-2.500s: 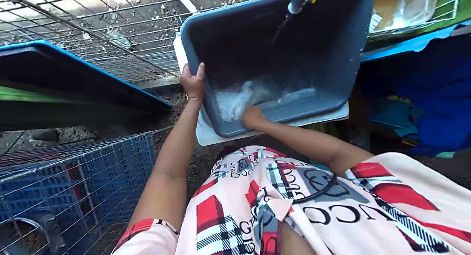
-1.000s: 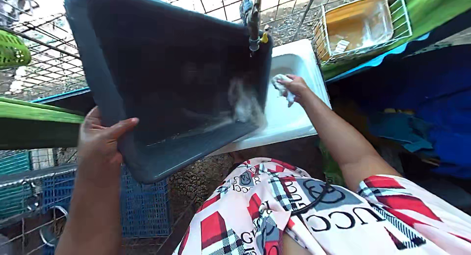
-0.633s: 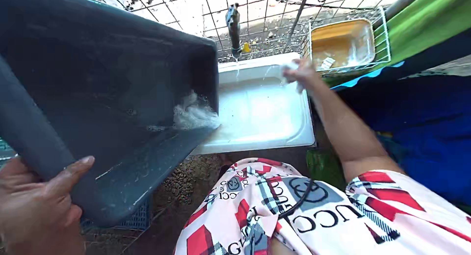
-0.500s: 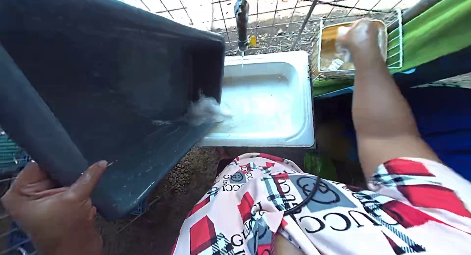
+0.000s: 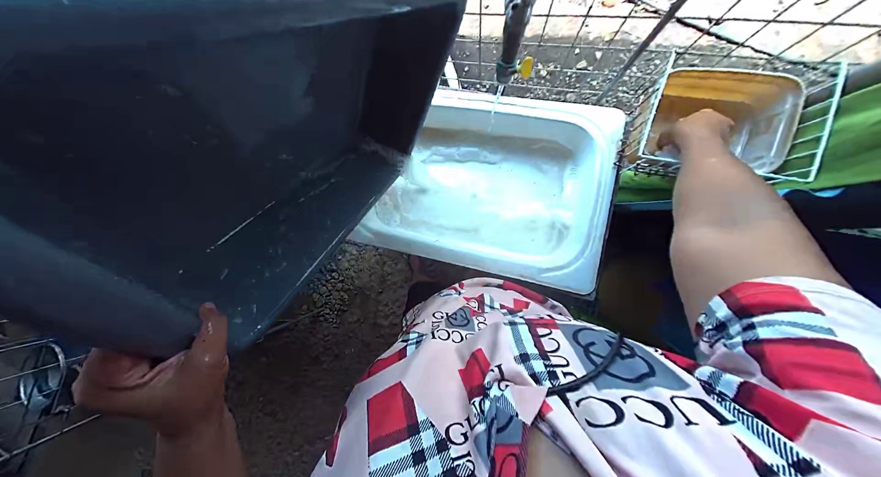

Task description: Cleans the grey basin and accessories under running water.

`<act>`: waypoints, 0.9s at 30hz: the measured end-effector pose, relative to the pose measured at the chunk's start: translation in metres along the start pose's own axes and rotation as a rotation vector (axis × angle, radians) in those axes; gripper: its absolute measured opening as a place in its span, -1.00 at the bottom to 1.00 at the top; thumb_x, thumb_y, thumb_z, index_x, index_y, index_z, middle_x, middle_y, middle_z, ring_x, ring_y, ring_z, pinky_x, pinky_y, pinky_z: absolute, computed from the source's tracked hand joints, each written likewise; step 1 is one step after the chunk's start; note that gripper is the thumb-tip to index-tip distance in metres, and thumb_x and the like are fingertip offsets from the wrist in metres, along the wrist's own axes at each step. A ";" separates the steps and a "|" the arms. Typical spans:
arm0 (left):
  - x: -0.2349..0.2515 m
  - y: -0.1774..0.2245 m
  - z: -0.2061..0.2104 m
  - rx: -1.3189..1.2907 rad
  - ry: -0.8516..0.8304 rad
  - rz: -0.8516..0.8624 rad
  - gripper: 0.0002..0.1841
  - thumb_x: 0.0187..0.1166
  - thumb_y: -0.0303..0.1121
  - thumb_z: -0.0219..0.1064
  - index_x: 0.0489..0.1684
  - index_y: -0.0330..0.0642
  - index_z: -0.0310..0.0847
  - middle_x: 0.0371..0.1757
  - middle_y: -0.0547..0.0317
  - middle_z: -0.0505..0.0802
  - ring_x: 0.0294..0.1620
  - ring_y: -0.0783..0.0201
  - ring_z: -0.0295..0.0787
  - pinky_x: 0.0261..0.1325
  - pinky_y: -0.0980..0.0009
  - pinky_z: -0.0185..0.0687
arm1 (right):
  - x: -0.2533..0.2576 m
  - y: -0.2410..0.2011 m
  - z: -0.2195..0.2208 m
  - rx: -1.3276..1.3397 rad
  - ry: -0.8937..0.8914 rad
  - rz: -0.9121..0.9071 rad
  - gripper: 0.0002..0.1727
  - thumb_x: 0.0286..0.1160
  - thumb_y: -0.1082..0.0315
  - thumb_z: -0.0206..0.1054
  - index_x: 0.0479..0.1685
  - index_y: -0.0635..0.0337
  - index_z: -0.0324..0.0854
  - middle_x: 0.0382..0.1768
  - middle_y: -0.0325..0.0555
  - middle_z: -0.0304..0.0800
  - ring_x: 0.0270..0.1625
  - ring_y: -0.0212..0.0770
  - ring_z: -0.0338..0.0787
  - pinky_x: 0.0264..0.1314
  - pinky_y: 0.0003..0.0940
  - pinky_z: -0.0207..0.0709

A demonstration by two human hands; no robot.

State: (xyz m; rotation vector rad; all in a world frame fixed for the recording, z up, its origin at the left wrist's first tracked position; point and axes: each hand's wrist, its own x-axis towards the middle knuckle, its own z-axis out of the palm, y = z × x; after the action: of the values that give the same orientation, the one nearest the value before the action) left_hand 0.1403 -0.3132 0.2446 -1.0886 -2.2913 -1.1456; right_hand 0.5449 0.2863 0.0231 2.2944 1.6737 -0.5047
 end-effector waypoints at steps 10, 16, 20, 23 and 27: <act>0.029 -0.001 -0.013 -0.389 -0.134 -0.477 -0.41 0.05 -0.61 0.48 0.15 0.05 0.51 -0.06 0.53 0.82 -0.02 0.50 0.81 0.09 0.41 0.80 | -0.065 0.011 -0.071 0.910 0.055 -0.407 -0.22 0.10 0.52 0.49 0.53 0.19 0.42 0.28 0.02 0.63 0.15 -0.22 0.69 0.21 -0.16 0.65; 0.052 -0.043 0.043 -0.552 -0.328 -0.761 -0.40 0.11 -0.76 0.23 0.16 0.06 0.44 -0.16 0.55 0.86 -0.21 0.61 0.85 -0.19 0.55 0.84 | -0.149 -0.065 -0.037 1.418 -0.531 -0.545 -0.82 0.65 0.27 0.22 0.13 -0.02 0.48 -0.42 -0.42 0.70 -0.56 -0.54 0.60 -0.52 -0.62 0.51; 0.084 -0.041 0.098 -0.523 -0.488 -0.866 -0.39 0.18 -0.80 0.14 0.25 -0.03 0.35 -0.17 0.47 0.77 -0.26 0.66 0.76 -0.24 0.62 0.76 | -0.175 -0.141 0.017 1.471 -0.929 -0.556 -0.60 0.87 -0.03 -0.19 -0.07 -0.09 0.53 -0.65 -0.44 0.57 -0.73 -0.54 0.46 -0.73 -0.64 0.35; 0.094 -0.069 0.146 -0.534 -0.624 -0.863 -0.44 0.03 -0.77 0.20 0.11 -0.12 0.39 -0.30 0.40 0.77 -0.38 0.60 0.74 -0.32 0.58 0.75 | -0.192 -0.178 0.031 1.701 -0.902 -0.391 -0.77 0.82 0.11 0.03 -0.01 -0.01 0.52 -0.44 -0.34 0.67 -0.50 -0.46 0.66 -0.44 -0.53 0.64; 0.084 -0.100 0.230 -0.577 -0.679 -0.794 -0.44 0.05 -0.69 0.30 0.19 -0.29 0.48 -0.23 0.22 0.80 -0.35 0.48 0.77 -0.25 0.46 0.78 | -0.180 -0.166 0.059 1.781 -0.834 -0.468 -0.76 0.47 0.50 0.10 0.04 0.06 0.48 -0.30 -0.26 0.80 -0.31 -0.40 0.80 -0.23 -0.45 0.73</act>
State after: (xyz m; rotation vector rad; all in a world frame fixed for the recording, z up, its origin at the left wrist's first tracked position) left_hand 0.0149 -0.1274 0.1033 -0.8096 -3.1863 -2.0880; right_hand 0.3293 0.1577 0.0447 1.4103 1.1818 -3.3980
